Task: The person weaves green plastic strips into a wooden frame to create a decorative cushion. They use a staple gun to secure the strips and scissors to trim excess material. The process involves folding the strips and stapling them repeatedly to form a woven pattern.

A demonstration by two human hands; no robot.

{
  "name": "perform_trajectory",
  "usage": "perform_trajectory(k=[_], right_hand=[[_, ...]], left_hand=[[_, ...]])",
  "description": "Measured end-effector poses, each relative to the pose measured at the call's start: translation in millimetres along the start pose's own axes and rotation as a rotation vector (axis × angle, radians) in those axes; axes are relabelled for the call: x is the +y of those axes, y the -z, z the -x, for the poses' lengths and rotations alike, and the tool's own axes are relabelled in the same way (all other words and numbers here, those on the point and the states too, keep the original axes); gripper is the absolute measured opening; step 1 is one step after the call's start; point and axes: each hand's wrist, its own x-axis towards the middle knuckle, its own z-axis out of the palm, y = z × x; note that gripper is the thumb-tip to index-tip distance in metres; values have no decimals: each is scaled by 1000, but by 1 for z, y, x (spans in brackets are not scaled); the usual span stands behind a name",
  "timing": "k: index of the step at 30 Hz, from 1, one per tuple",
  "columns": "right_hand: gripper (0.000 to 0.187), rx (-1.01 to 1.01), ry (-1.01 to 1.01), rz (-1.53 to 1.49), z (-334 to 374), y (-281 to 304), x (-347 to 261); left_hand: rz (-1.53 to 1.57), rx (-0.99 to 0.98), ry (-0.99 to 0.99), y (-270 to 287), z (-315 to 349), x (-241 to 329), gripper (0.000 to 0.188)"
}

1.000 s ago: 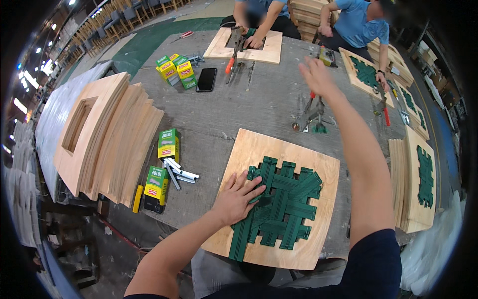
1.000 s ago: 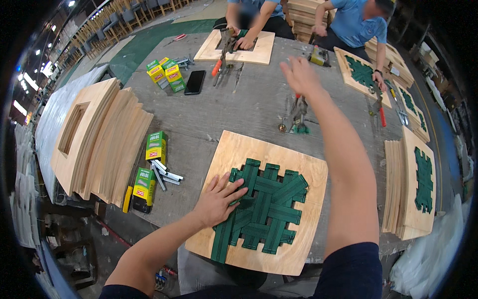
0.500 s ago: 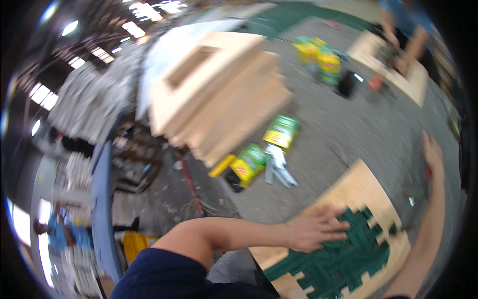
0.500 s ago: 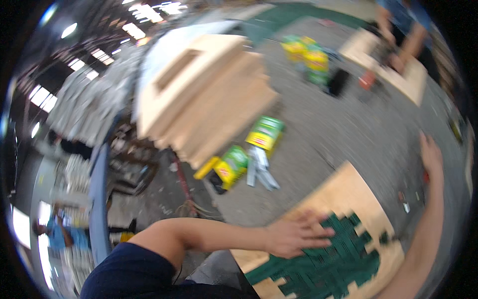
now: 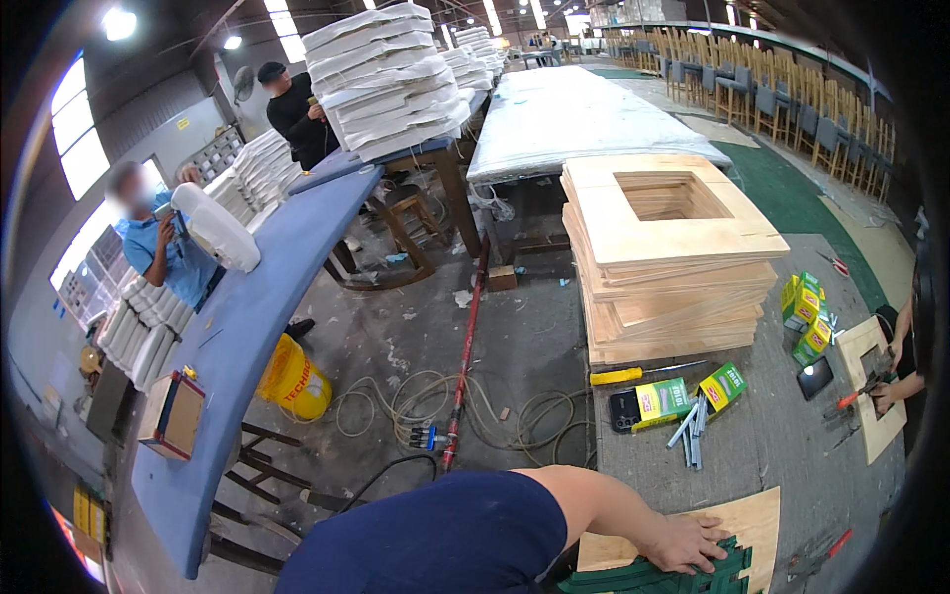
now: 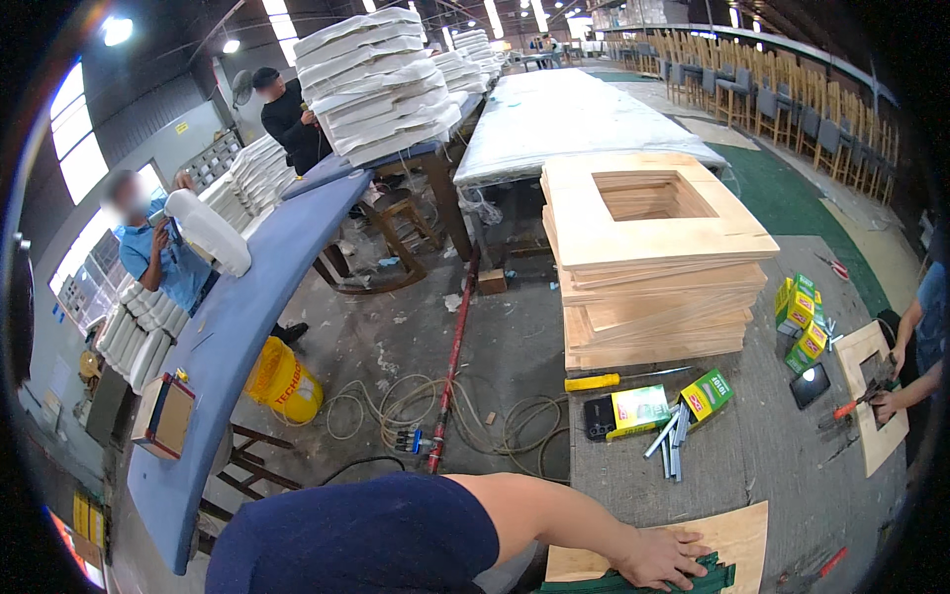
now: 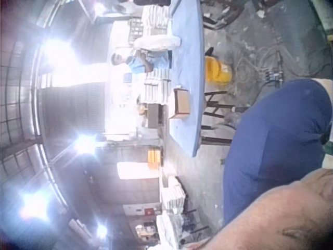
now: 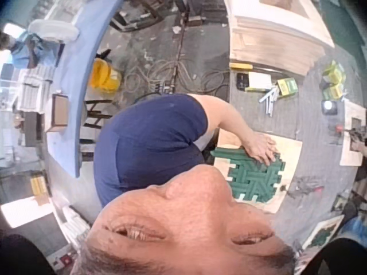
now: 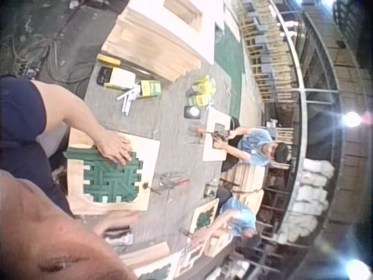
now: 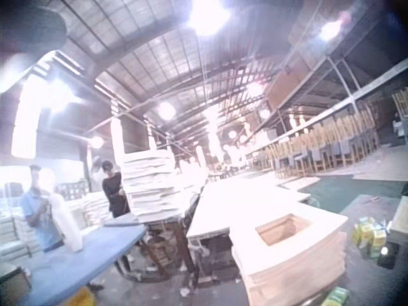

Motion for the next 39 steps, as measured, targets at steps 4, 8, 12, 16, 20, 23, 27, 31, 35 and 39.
perform_trajectory(k=[4,8,12,16,20,23,27,31,35,39], right_hand=[[43,-242,-121,-28,157,51,-143],[46,-310,-196,-27,230,84,-230],[48,-440,-252,290,230,91,-258],[43,-356,-254,333,217,89,-270],[42,-280,-241,341,214,89,-275],[42,-241,-240,353,213,91,-273],[37,-177,-241,373,211,97,-263],[31,-135,-231,379,210,115,-251],[27,-213,-534,129,195,140,-240],[34,-328,-446,-194,190,158,-264]], left_hand=[[25,-9,80,8,-7,15,50],[-66,41,177,15,-3,30,51],[-292,176,548,11,49,59,47],[-185,262,770,8,128,99,43],[-146,312,727,-1,141,112,45],[-202,236,747,-3,141,117,46],[-166,295,676,-9,145,130,46],[-82,252,640,-15,149,153,46],[78,139,463,-11,154,196,46],[409,94,207,3,135,248,45]])
